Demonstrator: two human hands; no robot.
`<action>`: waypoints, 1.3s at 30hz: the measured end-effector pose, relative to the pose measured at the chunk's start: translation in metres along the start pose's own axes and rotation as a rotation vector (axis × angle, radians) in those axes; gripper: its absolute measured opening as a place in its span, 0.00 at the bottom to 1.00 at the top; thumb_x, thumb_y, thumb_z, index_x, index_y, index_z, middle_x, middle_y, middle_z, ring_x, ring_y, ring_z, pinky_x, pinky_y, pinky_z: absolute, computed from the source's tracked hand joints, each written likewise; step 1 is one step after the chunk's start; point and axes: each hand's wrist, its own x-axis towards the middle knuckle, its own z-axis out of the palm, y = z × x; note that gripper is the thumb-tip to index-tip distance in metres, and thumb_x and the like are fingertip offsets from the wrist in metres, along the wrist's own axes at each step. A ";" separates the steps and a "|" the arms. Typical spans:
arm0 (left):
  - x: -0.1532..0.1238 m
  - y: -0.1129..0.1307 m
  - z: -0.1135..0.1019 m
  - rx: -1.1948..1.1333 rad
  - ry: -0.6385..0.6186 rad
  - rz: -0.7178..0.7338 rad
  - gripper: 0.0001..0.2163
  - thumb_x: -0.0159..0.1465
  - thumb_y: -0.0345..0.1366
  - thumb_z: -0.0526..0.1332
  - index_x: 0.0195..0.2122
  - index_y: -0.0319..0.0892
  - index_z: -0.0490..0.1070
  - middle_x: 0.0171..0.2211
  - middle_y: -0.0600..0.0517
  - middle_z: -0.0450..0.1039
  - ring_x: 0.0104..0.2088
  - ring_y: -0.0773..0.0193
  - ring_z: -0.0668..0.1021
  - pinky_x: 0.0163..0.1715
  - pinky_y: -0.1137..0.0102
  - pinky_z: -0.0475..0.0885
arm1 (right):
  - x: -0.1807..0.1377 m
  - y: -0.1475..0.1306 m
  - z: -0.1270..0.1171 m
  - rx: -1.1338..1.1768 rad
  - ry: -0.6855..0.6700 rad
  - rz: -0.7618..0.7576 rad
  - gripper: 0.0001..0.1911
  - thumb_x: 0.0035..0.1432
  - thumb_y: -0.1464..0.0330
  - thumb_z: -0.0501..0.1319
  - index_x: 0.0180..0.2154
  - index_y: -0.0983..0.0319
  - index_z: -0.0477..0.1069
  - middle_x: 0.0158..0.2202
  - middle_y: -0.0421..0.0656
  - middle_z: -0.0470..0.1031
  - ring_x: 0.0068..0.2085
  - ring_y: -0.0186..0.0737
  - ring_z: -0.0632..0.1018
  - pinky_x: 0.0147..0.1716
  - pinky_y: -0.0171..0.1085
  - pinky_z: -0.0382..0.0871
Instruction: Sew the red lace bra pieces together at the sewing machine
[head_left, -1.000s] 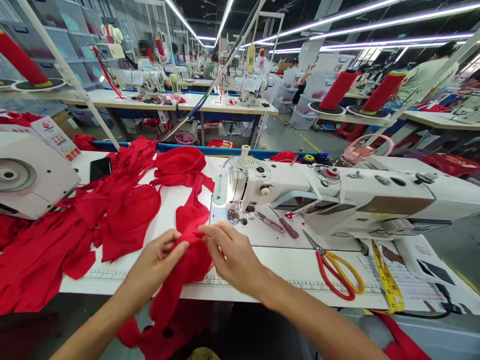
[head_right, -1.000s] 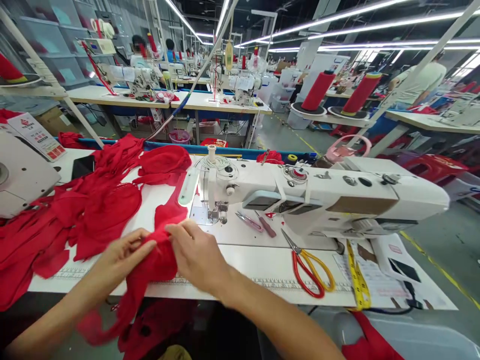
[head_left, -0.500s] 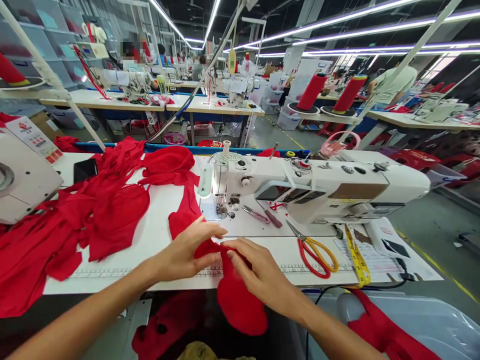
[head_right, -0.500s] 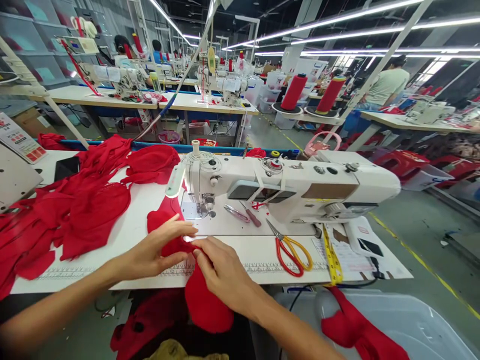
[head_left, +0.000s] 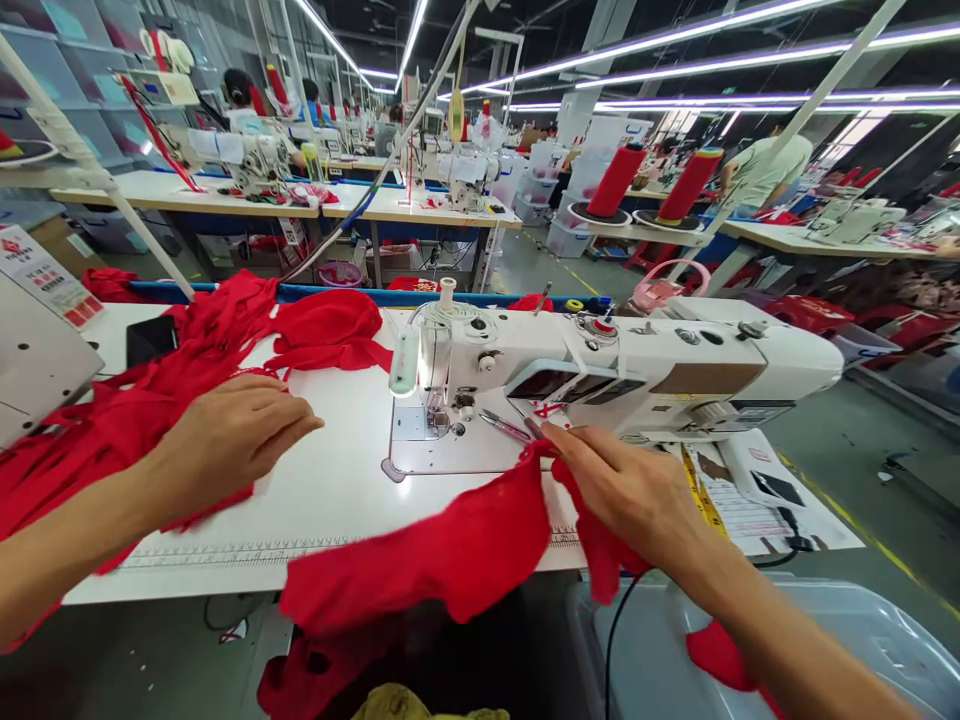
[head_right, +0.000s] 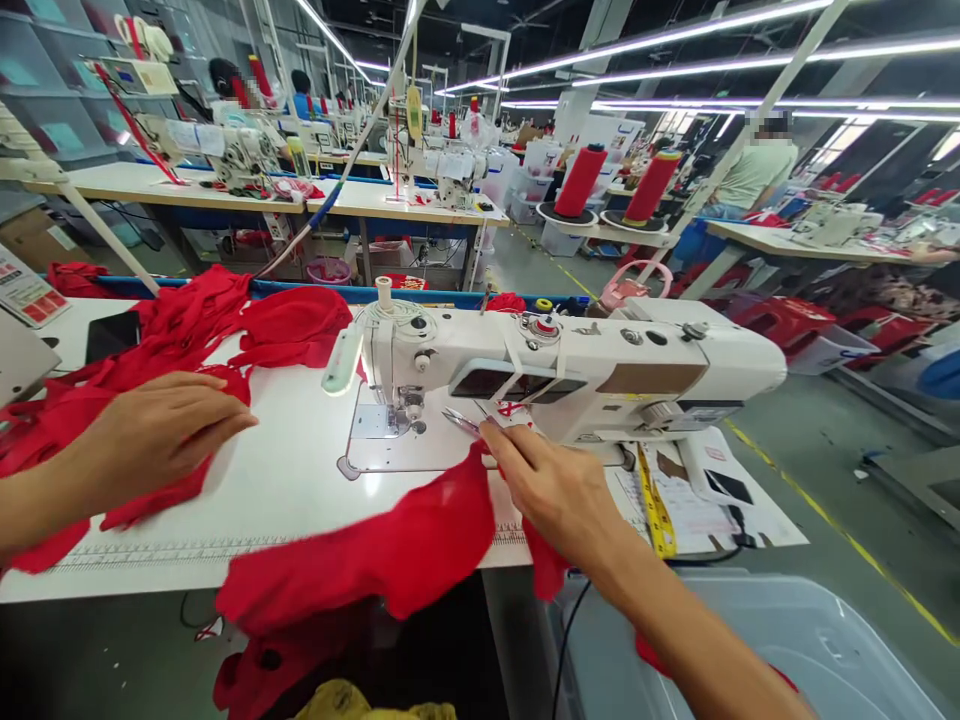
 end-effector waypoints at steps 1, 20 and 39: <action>-0.004 0.009 0.002 0.008 0.030 0.025 0.16 0.71 0.46 0.56 0.32 0.44 0.75 0.28 0.54 0.76 0.33 0.62 0.76 0.44 0.63 0.74 | 0.004 -0.003 -0.001 0.021 0.015 -0.021 0.16 0.67 0.79 0.52 0.51 0.63 0.72 0.34 0.41 0.80 0.27 0.34 0.77 0.24 0.34 0.63; -0.051 0.170 0.099 -1.165 -0.327 -0.625 0.19 0.69 0.55 0.55 0.36 0.43 0.70 0.33 0.51 0.75 0.32 0.63 0.75 0.32 0.71 0.73 | 0.037 -0.037 -0.055 0.112 0.093 -0.012 0.19 0.67 0.74 0.60 0.58 0.63 0.67 0.30 0.40 0.78 0.25 0.35 0.73 0.24 0.38 0.62; -0.096 0.041 0.040 0.256 -0.104 0.254 0.13 0.74 0.36 0.53 0.54 0.42 0.73 0.46 0.44 0.77 0.45 0.53 0.78 0.45 0.60 0.73 | -0.031 -0.024 0.028 0.370 -0.314 -0.142 0.12 0.68 0.69 0.59 0.51 0.62 0.74 0.50 0.52 0.77 0.49 0.52 0.77 0.43 0.48 0.75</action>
